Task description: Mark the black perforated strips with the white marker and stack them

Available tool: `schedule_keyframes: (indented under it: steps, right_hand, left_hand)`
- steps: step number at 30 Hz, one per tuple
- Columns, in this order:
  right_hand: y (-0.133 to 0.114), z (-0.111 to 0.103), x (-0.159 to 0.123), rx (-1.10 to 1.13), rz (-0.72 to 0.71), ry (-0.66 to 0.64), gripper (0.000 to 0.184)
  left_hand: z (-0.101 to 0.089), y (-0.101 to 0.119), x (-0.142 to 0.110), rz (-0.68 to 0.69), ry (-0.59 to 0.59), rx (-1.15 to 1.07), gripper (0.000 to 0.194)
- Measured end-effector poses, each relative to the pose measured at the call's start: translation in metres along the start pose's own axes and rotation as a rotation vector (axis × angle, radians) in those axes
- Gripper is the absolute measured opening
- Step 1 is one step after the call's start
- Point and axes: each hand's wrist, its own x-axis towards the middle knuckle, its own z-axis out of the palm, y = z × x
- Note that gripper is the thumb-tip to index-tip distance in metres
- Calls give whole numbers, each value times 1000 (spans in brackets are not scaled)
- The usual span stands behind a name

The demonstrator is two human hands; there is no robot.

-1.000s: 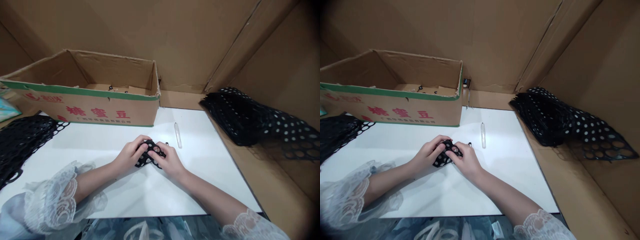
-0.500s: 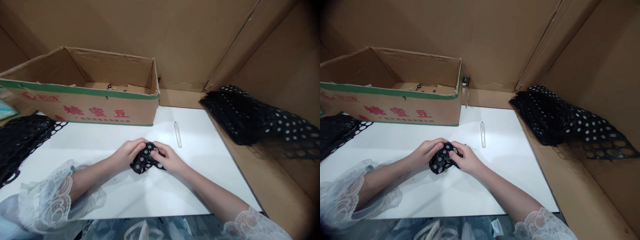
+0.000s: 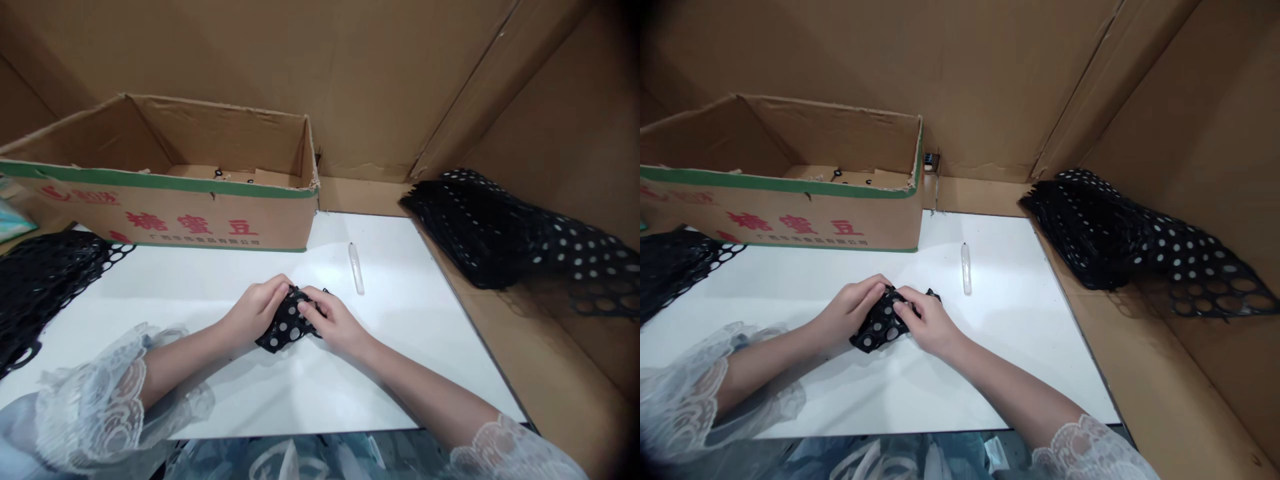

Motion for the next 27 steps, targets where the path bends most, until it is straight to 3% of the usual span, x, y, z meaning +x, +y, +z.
schedule_keyframes:
  steps: [4,7,11,12,16,20,24,27]
  right_hand:
    - [2,0,0,35,59,52,23]
    - [5,0,0,32,100,95,26]
    - [6,0,-1,74,163,159,27]
    - [6,1,0,101,185,188,27]
    - [3,2,2,201,236,303,27]
    - [4,1,5,207,177,305,26]
    - [4,-2,7,209,143,308,27]
    - [1,-3,8,256,204,261,33]
  left_hand:
    - [-3,-3,5,-76,195,143,29]
    - [-15,-11,11,-118,262,176,27]
    - [-36,-27,15,-234,578,256,25]
    - [-38,-29,14,-224,590,331,24]
    - [-25,-27,2,-73,417,554,25]
    - [-6,-22,-7,61,345,659,25]
    - [3,-18,-6,58,174,597,25]
    - [9,-12,-3,14,126,487,23]
